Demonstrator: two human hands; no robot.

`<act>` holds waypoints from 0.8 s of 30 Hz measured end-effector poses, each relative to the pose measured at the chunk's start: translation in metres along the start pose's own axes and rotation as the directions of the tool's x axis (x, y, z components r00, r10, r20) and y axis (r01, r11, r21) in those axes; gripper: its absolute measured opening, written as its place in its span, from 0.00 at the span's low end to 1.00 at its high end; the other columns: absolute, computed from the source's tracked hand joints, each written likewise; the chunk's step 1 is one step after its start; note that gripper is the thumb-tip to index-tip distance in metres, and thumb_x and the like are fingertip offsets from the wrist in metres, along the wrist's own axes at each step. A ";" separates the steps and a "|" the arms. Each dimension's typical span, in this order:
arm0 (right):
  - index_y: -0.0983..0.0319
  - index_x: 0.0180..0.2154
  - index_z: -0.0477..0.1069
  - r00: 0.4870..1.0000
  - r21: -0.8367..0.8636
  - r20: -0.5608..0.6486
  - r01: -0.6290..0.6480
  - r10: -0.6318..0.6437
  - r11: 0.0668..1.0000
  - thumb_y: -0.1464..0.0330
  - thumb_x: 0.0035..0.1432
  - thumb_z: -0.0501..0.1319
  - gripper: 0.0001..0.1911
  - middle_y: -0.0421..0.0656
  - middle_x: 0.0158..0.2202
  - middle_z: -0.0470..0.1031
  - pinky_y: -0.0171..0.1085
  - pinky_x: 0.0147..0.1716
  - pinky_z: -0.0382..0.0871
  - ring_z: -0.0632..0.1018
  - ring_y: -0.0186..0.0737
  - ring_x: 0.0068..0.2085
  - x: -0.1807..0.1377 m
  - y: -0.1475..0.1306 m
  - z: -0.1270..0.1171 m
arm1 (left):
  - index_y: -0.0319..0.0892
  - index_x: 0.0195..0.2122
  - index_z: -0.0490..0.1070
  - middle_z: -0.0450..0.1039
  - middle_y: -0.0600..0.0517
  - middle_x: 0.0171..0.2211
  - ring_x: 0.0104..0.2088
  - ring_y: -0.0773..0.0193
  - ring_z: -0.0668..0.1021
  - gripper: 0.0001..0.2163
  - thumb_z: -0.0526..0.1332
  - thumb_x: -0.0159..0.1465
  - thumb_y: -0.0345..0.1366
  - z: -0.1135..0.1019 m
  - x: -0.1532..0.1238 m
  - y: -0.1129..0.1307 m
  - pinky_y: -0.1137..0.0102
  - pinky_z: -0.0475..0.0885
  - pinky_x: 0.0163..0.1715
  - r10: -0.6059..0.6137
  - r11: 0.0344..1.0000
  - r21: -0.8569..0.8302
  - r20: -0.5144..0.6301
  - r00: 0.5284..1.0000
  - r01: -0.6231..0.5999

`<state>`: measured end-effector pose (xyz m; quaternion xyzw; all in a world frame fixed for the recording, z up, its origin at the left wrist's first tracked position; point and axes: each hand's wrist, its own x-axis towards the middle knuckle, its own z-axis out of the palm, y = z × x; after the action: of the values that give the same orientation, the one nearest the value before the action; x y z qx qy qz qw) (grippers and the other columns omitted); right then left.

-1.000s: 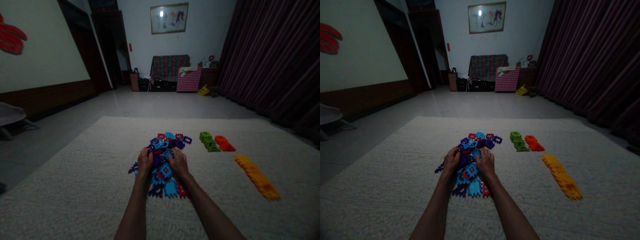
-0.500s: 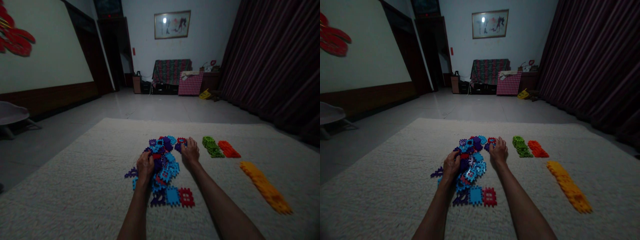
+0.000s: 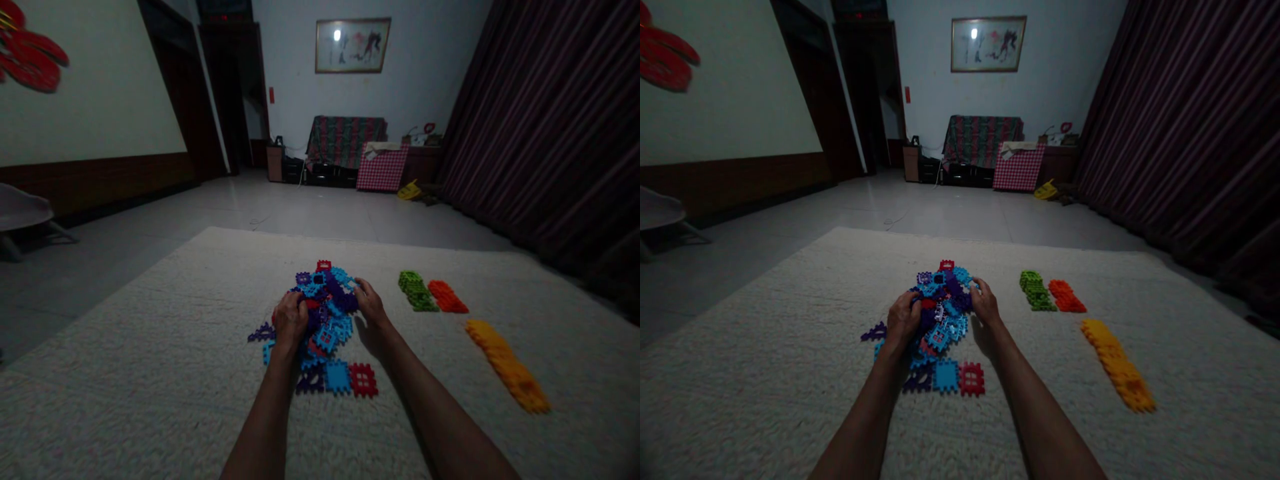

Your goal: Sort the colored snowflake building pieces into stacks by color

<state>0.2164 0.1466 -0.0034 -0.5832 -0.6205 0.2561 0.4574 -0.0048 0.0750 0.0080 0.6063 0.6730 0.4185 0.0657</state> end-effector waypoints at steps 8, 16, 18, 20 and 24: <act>0.54 0.61 0.67 0.962 0.104 0.251 0.086 -0.110 0.991 0.55 0.58 0.63 0.31 0.53 0.63 0.70 0.51 0.54 0.74 0.75 0.51 0.59 -0.110 -0.003 -0.041 | 0.43 0.49 0.77 0.78 0.44 0.51 0.56 0.53 0.75 0.15 0.55 0.66 0.30 -0.013 -0.032 0.034 0.57 0.66 0.60 0.094 0.989 0.098 0.126 0.988 -0.106; 0.57 0.64 0.65 0.889 -0.225 0.336 0.397 -0.312 0.890 0.63 0.53 0.65 0.37 0.55 0.68 0.63 0.62 0.67 0.55 0.62 0.59 0.69 -0.170 -0.020 -0.024 | 0.41 0.53 0.76 0.72 0.41 0.61 0.63 0.51 0.70 0.15 0.55 0.68 0.33 -0.022 -0.055 0.015 0.55 0.64 0.64 0.006 0.986 0.164 0.116 0.993 -0.025; 0.60 0.64 0.65 0.898 -0.223 0.274 0.408 -0.345 0.885 0.64 0.55 0.63 0.34 0.56 0.68 0.63 0.60 0.67 0.57 0.63 0.57 0.69 -0.166 -0.024 -0.010 | 0.40 0.53 0.76 0.72 0.41 0.60 0.63 0.51 0.71 0.15 0.55 0.69 0.33 -0.020 -0.053 0.015 0.55 0.64 0.64 0.009 0.989 0.148 0.096 0.995 -0.023; 0.62 0.64 0.65 0.904 -0.210 0.222 0.411 -0.366 0.887 0.64 0.55 0.62 0.35 0.58 0.68 0.62 0.59 0.67 0.59 0.63 0.57 0.69 -0.158 -0.024 0.000 | 0.41 0.53 0.76 0.73 0.42 0.59 0.62 0.52 0.72 0.15 0.55 0.68 0.32 -0.018 -0.048 0.019 0.54 0.64 0.64 0.030 0.989 0.139 0.083 0.996 -0.041; 0.61 0.59 0.71 0.883 -0.134 0.267 0.430 -0.386 0.893 0.65 0.50 0.63 0.32 0.56 0.64 0.69 0.57 0.63 0.65 0.70 0.57 0.65 -0.135 -0.017 -0.001 | 0.41 0.53 0.76 0.73 0.42 0.59 0.62 0.52 0.71 0.15 0.56 0.68 0.31 -0.012 -0.029 0.033 0.54 0.64 0.64 0.114 0.984 0.126 0.101 0.988 -0.126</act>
<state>0.1953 0.0134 -0.0247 -0.4454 -0.8005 0.1603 0.3677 0.0208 0.0416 0.0249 0.6677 0.6576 0.3476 0.0315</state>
